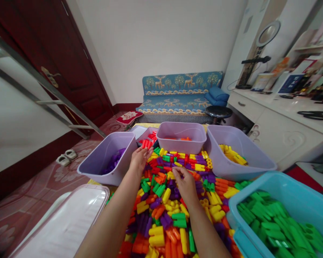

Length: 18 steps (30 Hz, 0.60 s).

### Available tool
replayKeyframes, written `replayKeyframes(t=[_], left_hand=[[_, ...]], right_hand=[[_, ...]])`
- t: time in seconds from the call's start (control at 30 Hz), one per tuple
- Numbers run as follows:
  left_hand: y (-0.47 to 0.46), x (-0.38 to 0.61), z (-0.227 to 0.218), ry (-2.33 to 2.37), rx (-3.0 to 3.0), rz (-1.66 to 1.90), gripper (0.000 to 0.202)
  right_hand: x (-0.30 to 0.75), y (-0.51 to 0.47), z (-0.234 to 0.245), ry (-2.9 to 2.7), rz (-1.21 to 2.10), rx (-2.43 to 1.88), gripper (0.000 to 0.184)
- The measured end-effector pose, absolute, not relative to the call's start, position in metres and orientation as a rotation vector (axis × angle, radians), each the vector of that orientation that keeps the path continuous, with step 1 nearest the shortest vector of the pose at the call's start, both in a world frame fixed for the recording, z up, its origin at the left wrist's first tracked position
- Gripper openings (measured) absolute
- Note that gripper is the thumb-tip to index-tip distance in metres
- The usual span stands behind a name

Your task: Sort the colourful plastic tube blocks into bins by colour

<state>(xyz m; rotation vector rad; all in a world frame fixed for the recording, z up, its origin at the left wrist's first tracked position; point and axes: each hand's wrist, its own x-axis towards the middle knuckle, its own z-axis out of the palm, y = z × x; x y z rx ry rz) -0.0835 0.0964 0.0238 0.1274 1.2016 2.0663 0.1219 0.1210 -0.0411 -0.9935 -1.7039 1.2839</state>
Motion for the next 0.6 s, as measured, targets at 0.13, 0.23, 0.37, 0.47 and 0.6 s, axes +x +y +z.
replayKeyframes(t=[0.13, 0.23, 0.37, 0.47, 0.6], left_hand=[[0.112, -0.092, 0.024, 1.193, 0.181, 2.098, 0.034], [0.105, -0.088, 0.021, 1.191, 0.279, 2.078, 0.044], [0.074, -0.072, 0.014, 1.568, 0.794, 1.766, 0.053], [0.042, -0.057, 0.011, 1.902, 1.318, 1.3, 0.054], [0.012, -0.04, 0.014, 2.064, 1.647, 0.777, 0.076]], right_hand=[[0.123, 0.122, -0.044, -1.721, 1.276, -0.979, 0.042], [0.123, 0.122, -0.045, -1.728, 1.263, -0.985, 0.042], [0.122, 0.117, -0.038, -1.755, 1.184, -0.986, 0.038], [0.126, 0.114, -0.027, -1.845, 0.986, -1.002, 0.032], [0.136, 0.114, -0.012, -2.107, 0.628, -1.146, 0.029]])
